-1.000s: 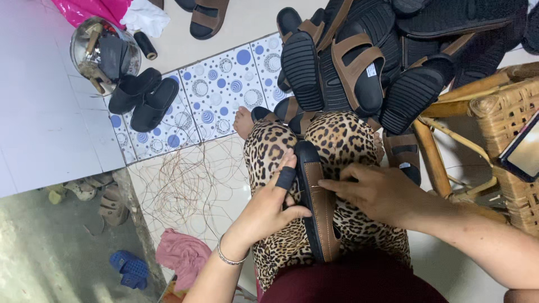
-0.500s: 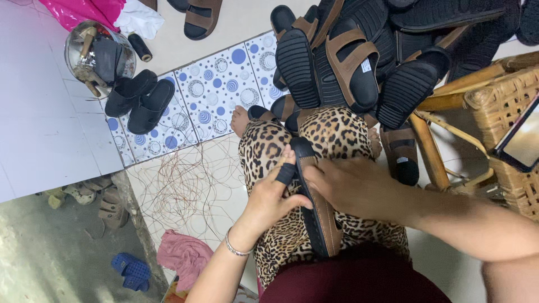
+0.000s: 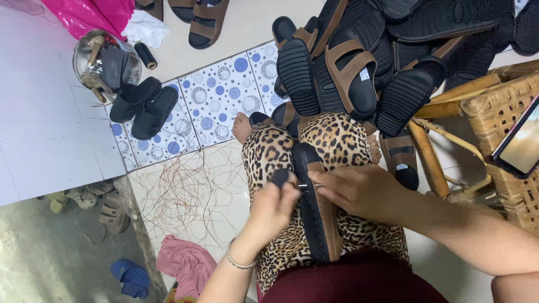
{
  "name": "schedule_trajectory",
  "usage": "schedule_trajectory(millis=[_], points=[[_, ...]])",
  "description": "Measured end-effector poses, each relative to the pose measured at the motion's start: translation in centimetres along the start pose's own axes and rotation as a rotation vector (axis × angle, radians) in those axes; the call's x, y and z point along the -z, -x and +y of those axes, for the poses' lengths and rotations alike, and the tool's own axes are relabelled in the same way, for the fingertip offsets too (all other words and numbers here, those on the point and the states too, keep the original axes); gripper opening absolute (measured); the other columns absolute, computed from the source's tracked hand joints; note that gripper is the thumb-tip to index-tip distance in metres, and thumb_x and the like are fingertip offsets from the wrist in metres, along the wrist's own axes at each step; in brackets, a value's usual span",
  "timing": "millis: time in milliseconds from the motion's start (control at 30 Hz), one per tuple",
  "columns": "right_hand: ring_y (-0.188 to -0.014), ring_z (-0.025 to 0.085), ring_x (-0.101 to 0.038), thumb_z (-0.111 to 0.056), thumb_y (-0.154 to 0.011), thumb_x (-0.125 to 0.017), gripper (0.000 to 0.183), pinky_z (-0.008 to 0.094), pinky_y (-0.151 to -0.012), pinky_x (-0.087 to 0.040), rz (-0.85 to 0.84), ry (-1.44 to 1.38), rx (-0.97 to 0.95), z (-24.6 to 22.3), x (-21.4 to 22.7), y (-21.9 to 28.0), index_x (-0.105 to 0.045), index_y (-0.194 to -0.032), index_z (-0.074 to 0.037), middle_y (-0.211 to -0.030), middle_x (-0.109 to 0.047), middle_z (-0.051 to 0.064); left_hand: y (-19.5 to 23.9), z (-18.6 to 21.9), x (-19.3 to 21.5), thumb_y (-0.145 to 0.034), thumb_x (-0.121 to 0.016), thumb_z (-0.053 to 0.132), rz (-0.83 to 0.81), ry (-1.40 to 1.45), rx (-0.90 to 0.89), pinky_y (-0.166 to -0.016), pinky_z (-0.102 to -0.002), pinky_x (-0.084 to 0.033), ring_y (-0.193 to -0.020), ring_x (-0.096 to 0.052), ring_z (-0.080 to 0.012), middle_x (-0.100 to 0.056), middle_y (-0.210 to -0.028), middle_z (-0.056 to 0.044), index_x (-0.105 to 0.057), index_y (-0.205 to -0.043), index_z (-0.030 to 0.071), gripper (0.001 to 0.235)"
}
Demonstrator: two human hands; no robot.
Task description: The person sits on the floor and sews a brown sandal strap using a needle and thread. They repeatedly push the needle through the strap and pull the thread tight to secure the stitching.
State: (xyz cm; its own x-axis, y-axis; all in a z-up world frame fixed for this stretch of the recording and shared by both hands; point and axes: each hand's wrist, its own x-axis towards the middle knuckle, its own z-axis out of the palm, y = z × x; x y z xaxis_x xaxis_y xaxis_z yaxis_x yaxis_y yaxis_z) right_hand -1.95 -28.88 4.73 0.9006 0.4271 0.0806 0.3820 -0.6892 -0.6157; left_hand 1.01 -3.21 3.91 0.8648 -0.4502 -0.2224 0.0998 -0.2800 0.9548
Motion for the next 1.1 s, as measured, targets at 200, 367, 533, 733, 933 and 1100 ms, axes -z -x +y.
schedule_trajectory(millis=[200,367,533,733,933,1100], points=[[-0.070,0.012,-0.073,-0.015,-0.083,-0.057,0.046,0.033,-0.021,-0.050,-0.447,0.740,0.228,2.5,9.0,0.6,-0.060,-0.128,-0.023,-0.158,-0.039,-0.015,-0.3,2.4,1.2,-0.098,-0.059,0.023,0.012,-0.318,0.213,-0.083,-0.040,-0.056,-0.089,-0.068,-0.0247,-0.067,-0.105,-0.010,-0.059,-0.123,0.012,0.027],[-0.104,0.001,-0.074,-0.037,-0.085,-0.072,0.036,0.018,-0.090,-0.052,-0.252,-0.643,-0.653,3.0,2.8,1.3,-0.085,-0.115,-0.022,-0.118,-0.086,-0.007,1.6,1.9,-3.8,-0.062,-0.069,0.008,-0.138,-0.776,-0.736,-0.044,-0.040,-0.035,-0.053,-0.046,-0.0243,-0.043,-0.060,0.000,-0.045,-0.054,0.015,0.027],[-0.074,0.013,-0.059,-0.025,-0.097,-0.065,0.029,0.024,-0.062,-0.050,-0.040,-1.096,-0.309,1.3,1.5,-0.2,-0.070,-0.080,-0.002,-0.086,-0.064,0.007,0.3,-0.4,-8.1,-0.069,-0.069,0.013,-0.113,-1.127,-0.613,-0.044,-0.032,-0.039,-0.051,-0.053,-0.0195,-0.054,-0.058,0.001,-0.057,-0.060,0.021,0.017],[-0.062,0.008,-0.067,-0.024,-0.094,-0.066,0.029,0.021,-0.061,-0.050,-0.306,-1.111,-0.383,-0.8,1.4,-1.3,-0.081,-0.115,-0.011,-0.081,-0.079,0.003,0.6,7.5,-1.4,-0.107,-0.054,0.030,-0.472,-0.269,-0.561,-0.070,-0.040,-0.048,-0.066,-0.064,-0.0262,-0.063,-0.074,-0.003,-0.060,-0.079,0.011,0.034],[-0.076,0.017,-0.065,-0.004,-0.095,-0.073,0.005,0.022,-0.062,-0.057,0.348,-0.118,0.001,6.5,-1.2,0.1,-0.074,-0.100,-0.006,-0.093,-0.069,0.008,0.2,3.6,-0.3,-0.104,-0.052,0.022,0.181,0.471,-0.137,-0.059,-0.029,-0.049,-0.077,-0.058,-0.0216,-0.061,-0.093,-0.017,-0.055,-0.108,-0.003,0.025],[-0.111,0.030,-0.068,-0.014,-0.118,-0.086,0.011,0.038,-0.100,-0.047,0.623,0.594,-0.462,25.6,3.9,10.4,-0.085,-0.127,-0.019,-0.116,-0.075,0.007,1.9,0.3,2.1,-0.109,-0.045,0.025,-0.214,0.141,0.244,-0.056,-0.028,-0.049,-0.045,-0.057,-0.0150,-0.064,-0.047,-0.004,-0.071,-0.062,0.008,0.057]])
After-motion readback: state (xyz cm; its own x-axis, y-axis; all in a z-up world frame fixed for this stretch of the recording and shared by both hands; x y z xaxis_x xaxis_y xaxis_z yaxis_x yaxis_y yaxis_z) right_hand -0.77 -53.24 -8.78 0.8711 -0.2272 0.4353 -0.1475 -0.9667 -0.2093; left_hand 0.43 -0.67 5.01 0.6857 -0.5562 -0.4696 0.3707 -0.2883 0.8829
